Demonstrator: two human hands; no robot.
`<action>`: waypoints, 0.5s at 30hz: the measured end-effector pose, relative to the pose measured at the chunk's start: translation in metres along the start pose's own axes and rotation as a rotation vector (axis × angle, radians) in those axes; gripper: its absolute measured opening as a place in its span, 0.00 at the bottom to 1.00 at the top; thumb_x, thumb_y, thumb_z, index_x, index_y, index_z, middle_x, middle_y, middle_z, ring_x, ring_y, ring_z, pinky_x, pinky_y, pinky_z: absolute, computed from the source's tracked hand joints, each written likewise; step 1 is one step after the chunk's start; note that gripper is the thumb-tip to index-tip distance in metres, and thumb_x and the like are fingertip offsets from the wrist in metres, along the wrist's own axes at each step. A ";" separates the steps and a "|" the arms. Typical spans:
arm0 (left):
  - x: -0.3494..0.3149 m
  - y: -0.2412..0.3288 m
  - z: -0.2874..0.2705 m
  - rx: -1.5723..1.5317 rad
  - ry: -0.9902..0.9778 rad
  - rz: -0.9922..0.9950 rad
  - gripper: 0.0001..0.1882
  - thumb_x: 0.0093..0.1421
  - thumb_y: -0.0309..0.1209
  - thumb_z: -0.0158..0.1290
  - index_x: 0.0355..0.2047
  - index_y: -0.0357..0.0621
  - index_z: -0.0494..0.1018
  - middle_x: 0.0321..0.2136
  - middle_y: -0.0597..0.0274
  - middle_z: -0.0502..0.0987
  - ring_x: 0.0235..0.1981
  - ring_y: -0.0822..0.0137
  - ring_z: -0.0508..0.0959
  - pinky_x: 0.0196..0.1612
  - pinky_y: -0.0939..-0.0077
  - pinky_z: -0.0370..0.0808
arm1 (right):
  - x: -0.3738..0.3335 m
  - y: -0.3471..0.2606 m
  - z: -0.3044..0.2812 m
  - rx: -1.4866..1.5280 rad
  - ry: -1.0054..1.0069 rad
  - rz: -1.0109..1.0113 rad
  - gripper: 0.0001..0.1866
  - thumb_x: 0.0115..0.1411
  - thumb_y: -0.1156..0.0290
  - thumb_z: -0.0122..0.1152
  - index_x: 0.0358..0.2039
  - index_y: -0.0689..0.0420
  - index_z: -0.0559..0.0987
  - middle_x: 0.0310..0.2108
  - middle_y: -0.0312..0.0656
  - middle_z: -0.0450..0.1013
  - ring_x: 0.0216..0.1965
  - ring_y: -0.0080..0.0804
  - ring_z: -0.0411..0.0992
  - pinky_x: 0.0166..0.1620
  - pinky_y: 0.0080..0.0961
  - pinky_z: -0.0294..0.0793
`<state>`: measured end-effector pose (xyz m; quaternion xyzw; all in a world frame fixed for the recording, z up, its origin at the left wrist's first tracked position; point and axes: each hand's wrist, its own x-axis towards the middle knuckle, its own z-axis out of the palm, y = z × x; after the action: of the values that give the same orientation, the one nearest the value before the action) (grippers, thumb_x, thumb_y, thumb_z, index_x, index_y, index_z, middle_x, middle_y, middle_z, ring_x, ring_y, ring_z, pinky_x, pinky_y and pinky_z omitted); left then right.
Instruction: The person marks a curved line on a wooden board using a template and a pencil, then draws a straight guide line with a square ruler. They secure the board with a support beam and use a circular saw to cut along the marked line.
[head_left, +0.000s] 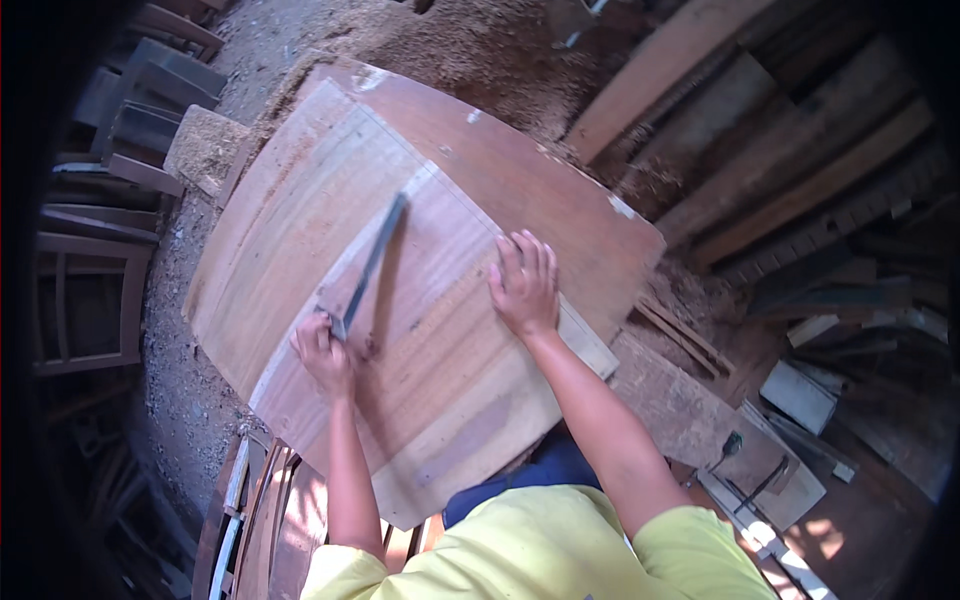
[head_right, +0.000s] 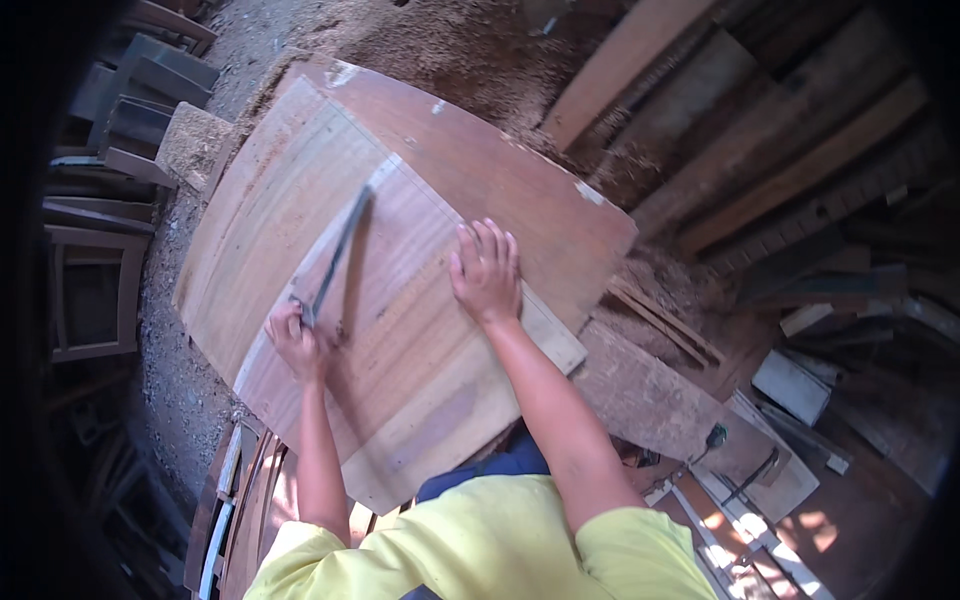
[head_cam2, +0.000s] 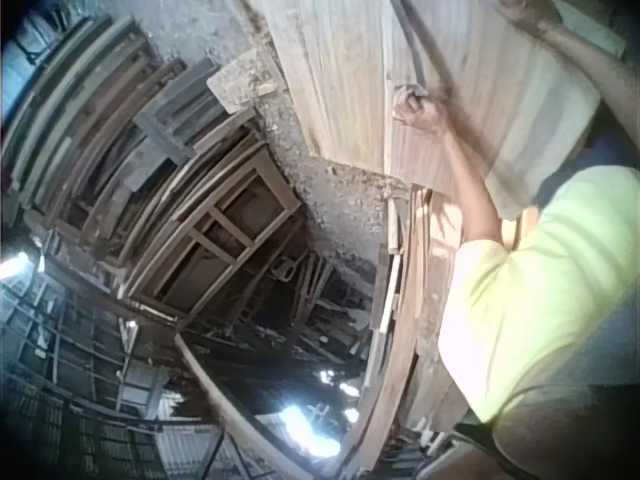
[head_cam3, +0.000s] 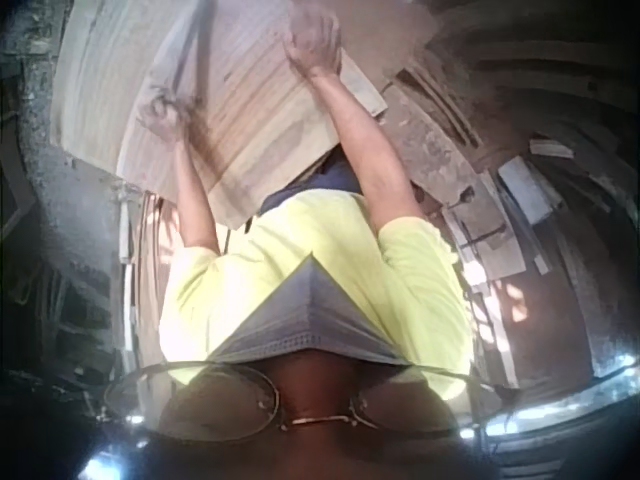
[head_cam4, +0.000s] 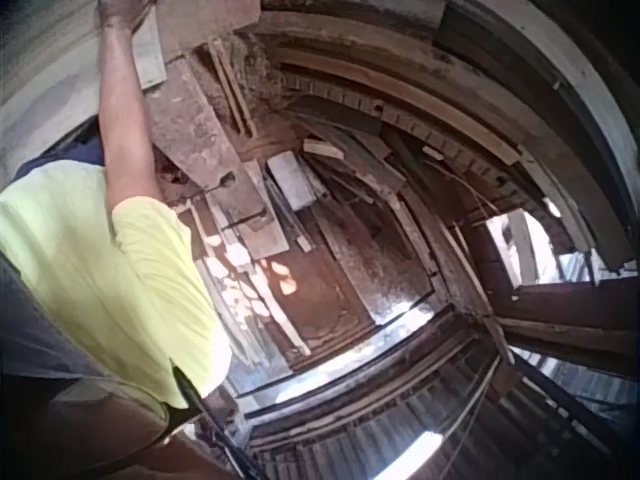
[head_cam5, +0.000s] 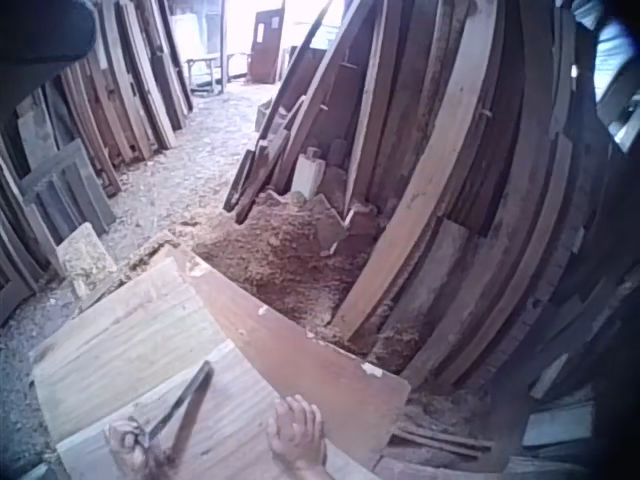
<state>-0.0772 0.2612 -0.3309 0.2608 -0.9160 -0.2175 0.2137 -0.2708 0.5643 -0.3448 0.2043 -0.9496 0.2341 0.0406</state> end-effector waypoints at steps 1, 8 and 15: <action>-0.028 0.009 -0.003 -0.021 0.023 -0.021 0.09 0.59 0.16 0.56 0.37 0.44 0.74 0.45 0.57 0.81 0.55 0.50 0.76 0.60 0.58 0.68 | -0.001 0.004 -0.002 0.024 0.017 0.005 0.24 0.66 0.62 0.63 0.61 0.49 0.76 0.61 0.44 0.71 0.69 0.45 0.66 0.72 0.51 0.61; -0.159 0.060 -0.022 -0.298 -0.020 -0.230 0.14 0.56 0.09 0.50 0.35 0.43 0.72 0.72 0.46 0.63 0.76 0.43 0.60 0.70 0.55 0.69 | -0.027 0.024 -0.035 0.405 0.161 0.209 0.12 0.68 0.68 0.61 0.50 0.55 0.83 0.53 0.46 0.75 0.62 0.47 0.70 0.68 0.45 0.68; -0.179 0.121 -0.026 -0.220 -0.400 0.033 0.14 0.51 0.07 0.51 0.33 0.39 0.69 0.72 0.45 0.66 0.77 0.34 0.55 0.74 0.45 0.64 | -0.012 0.039 -0.254 0.971 0.206 -0.051 0.15 0.76 0.65 0.53 0.53 0.62 0.78 0.51 0.52 0.79 0.53 0.41 0.78 0.63 0.38 0.77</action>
<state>0.0272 0.4488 -0.2981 0.1726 -0.9150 -0.3599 0.0587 -0.2807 0.7166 -0.1383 0.1986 -0.7167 0.6673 0.0399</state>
